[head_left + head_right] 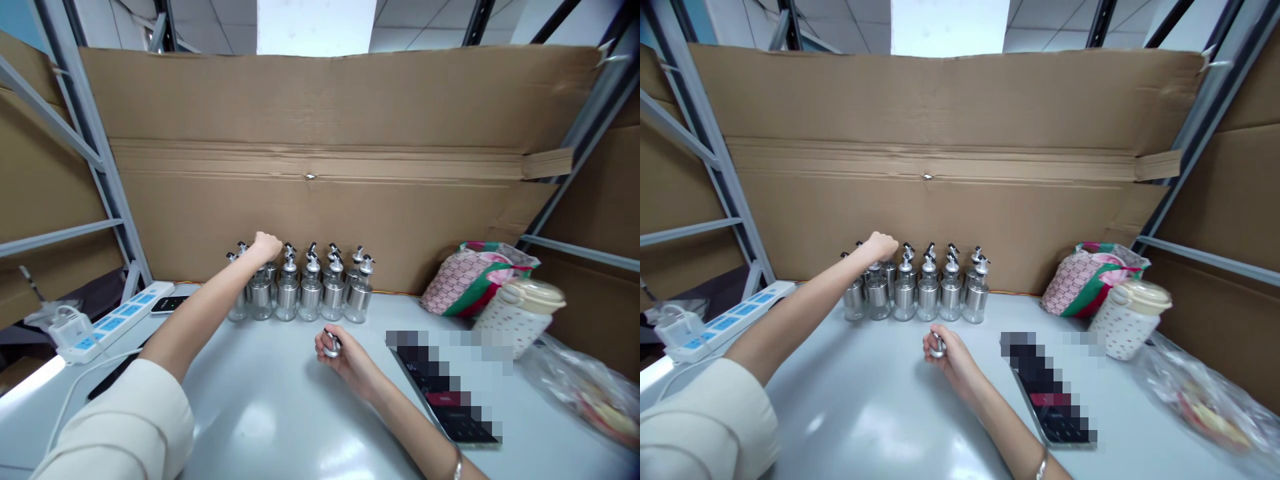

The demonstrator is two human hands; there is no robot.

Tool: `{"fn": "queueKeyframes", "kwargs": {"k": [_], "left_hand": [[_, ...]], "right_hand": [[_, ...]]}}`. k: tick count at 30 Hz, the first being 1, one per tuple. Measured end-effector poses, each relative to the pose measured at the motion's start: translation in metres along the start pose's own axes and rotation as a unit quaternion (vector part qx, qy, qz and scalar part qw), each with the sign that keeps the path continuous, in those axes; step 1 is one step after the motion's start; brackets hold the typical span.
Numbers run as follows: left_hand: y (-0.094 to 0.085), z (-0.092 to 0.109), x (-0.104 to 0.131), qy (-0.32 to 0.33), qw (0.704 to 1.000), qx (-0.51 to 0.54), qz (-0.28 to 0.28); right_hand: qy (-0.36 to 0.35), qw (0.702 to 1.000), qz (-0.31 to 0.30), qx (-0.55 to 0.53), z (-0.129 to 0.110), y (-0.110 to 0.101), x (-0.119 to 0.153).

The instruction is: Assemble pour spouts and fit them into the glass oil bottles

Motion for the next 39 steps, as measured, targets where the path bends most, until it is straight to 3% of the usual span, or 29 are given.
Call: {"fn": "queueKeyframes", "kwargs": {"k": [5,8,11,13,15,21,25,29,32,35,39], "left_hand": [[-0.064,-0.010,0.038,0.020,0.994,-0.017,0.107],[-0.101,-0.014,0.075,0.049,0.972,-0.063,0.223],[-0.115,-0.009,0.118,0.068,0.953,-0.078,0.284],[-0.108,0.003,0.146,0.099,0.945,-0.081,0.300],[-0.088,0.023,0.170,0.173,0.941,-0.082,0.281],[-0.009,0.067,0.208,0.307,0.942,-0.010,0.133],[0.006,0.079,0.221,0.351,0.927,0.031,0.130],[0.008,0.081,0.217,0.348,0.926,0.091,0.115],[0.016,0.078,0.197,0.333,0.920,0.207,0.027],[0.026,0.078,0.178,0.344,0.878,0.330,-0.045],[0.033,0.078,0.163,0.363,0.833,0.414,-0.053]], "right_hand": [[-0.023,0.999,0.037,0.028,-0.008,-0.005,-0.002],[-0.066,0.992,0.065,0.086,-0.015,-0.009,-0.003],[-0.111,0.982,0.098,0.120,-0.020,-0.013,-0.004],[-0.138,0.974,0.124,0.130,-0.022,-0.017,-0.004],[-0.164,0.967,0.144,0.132,-0.024,-0.018,-0.003],[-0.210,0.964,0.142,0.077,-0.027,-0.017,0.000],[-0.212,0.967,0.125,0.064,-0.035,-0.009,0.006],[-0.271,0.950,0.134,0.077,-0.058,0.007,0.022],[-0.338,0.927,0.135,0.090,-0.081,0.026,0.036],[-0.375,0.917,0.080,0.110,-0.096,0.048,0.044],[-0.382,0.904,0.012,0.194,-0.101,0.070,0.046]]}}
Point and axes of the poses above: each hand's wrist, its own x-axis away from the middle knuckle, its own y-axis out of the palm, z = x × y, the point moved 6 cm from there along -x, towards the middle knuckle, and after that the axes turned 5 degrees about x, right-handed, at the moved point
